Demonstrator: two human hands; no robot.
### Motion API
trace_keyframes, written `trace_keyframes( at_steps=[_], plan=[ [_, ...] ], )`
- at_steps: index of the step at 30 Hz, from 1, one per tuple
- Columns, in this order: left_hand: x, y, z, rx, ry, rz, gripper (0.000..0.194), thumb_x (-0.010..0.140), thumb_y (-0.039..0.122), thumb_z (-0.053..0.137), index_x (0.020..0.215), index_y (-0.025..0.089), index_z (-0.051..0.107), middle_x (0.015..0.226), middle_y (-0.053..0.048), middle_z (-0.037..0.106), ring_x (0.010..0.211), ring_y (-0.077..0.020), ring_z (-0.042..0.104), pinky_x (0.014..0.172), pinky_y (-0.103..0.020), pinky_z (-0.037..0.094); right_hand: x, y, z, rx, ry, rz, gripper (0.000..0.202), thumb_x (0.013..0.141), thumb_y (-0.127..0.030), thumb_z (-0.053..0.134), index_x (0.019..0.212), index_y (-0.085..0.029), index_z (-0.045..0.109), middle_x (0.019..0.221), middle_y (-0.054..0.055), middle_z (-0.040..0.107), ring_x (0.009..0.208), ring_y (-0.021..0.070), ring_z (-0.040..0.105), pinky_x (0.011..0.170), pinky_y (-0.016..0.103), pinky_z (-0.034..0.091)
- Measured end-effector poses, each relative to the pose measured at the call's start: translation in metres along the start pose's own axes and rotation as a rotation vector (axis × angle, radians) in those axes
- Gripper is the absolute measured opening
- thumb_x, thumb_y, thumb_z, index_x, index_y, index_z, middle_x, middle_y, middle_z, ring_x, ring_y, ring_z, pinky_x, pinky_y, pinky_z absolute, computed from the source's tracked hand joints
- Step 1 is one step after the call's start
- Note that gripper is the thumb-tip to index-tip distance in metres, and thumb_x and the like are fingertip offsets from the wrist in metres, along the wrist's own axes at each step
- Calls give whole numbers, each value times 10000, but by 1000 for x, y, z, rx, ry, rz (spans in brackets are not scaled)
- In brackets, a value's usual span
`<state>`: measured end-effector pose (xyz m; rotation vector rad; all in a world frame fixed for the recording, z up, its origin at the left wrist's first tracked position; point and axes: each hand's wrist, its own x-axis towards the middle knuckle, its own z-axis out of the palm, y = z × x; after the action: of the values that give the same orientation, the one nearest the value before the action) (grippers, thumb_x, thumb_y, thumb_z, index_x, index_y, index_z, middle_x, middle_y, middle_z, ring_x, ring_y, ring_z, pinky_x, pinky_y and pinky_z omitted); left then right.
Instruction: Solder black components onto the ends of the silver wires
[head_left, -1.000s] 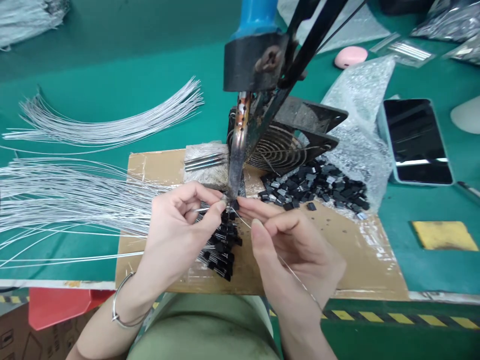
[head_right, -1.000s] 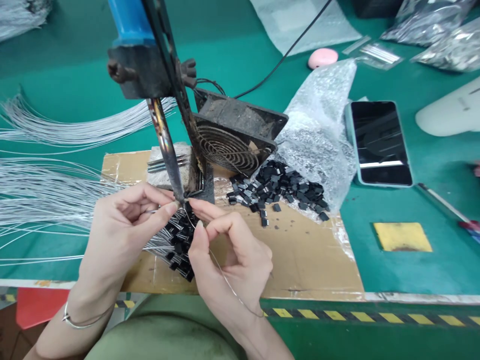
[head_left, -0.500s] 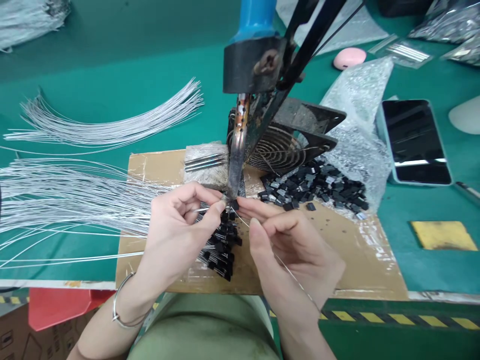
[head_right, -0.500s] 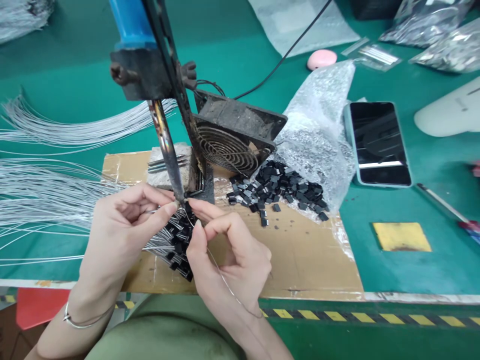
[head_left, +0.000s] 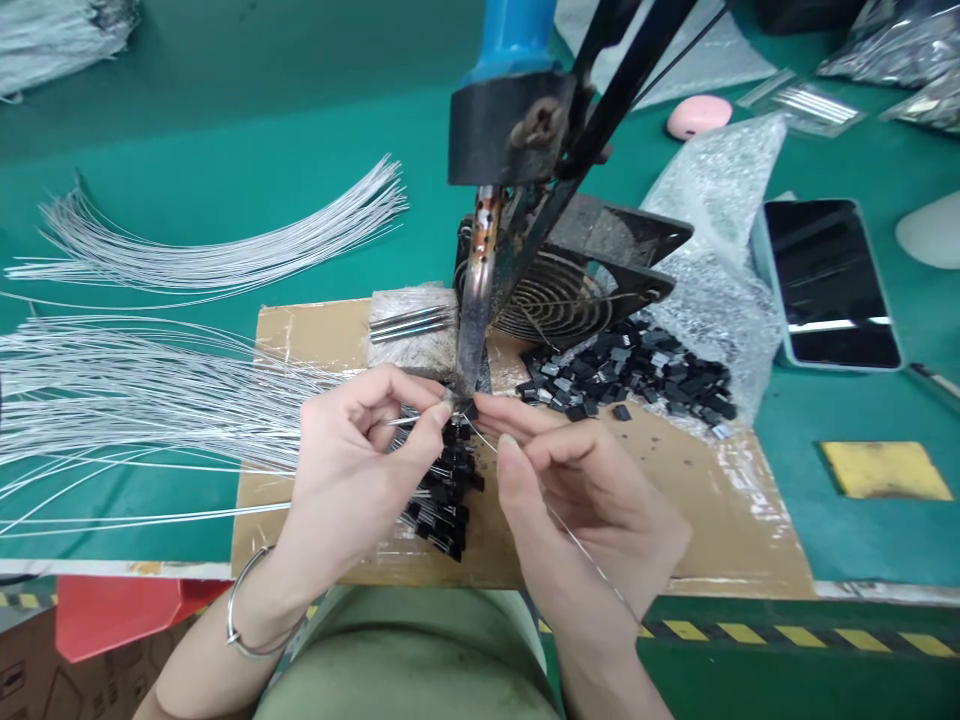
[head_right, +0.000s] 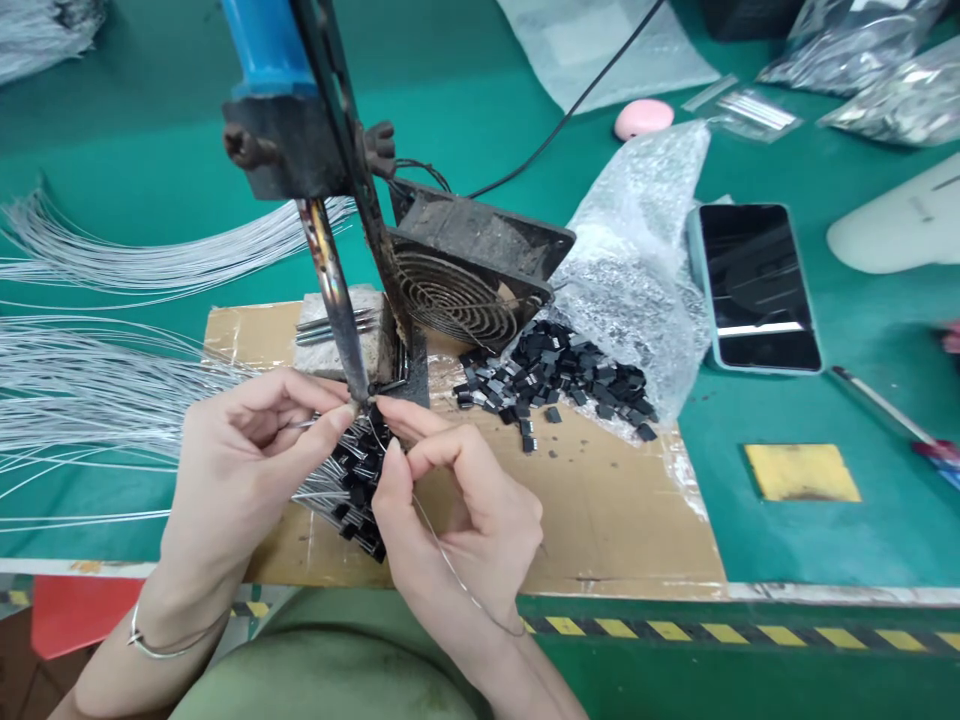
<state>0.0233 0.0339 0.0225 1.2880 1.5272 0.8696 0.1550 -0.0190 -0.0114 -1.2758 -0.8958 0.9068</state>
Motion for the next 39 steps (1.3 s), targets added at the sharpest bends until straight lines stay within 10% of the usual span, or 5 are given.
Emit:
trace_keyframes(
  at_steps=[39],
  plan=[
    [3,2,1,9,0,-26,127,799,179,769,689,178,705,782,-19,760,549,-83,467,473,-230,280,0,1,-2,-79,-23,-7,189,957,-152,717,802,-225,637,1171,63,838,1045,208,817,945,331,663]
  ],
)
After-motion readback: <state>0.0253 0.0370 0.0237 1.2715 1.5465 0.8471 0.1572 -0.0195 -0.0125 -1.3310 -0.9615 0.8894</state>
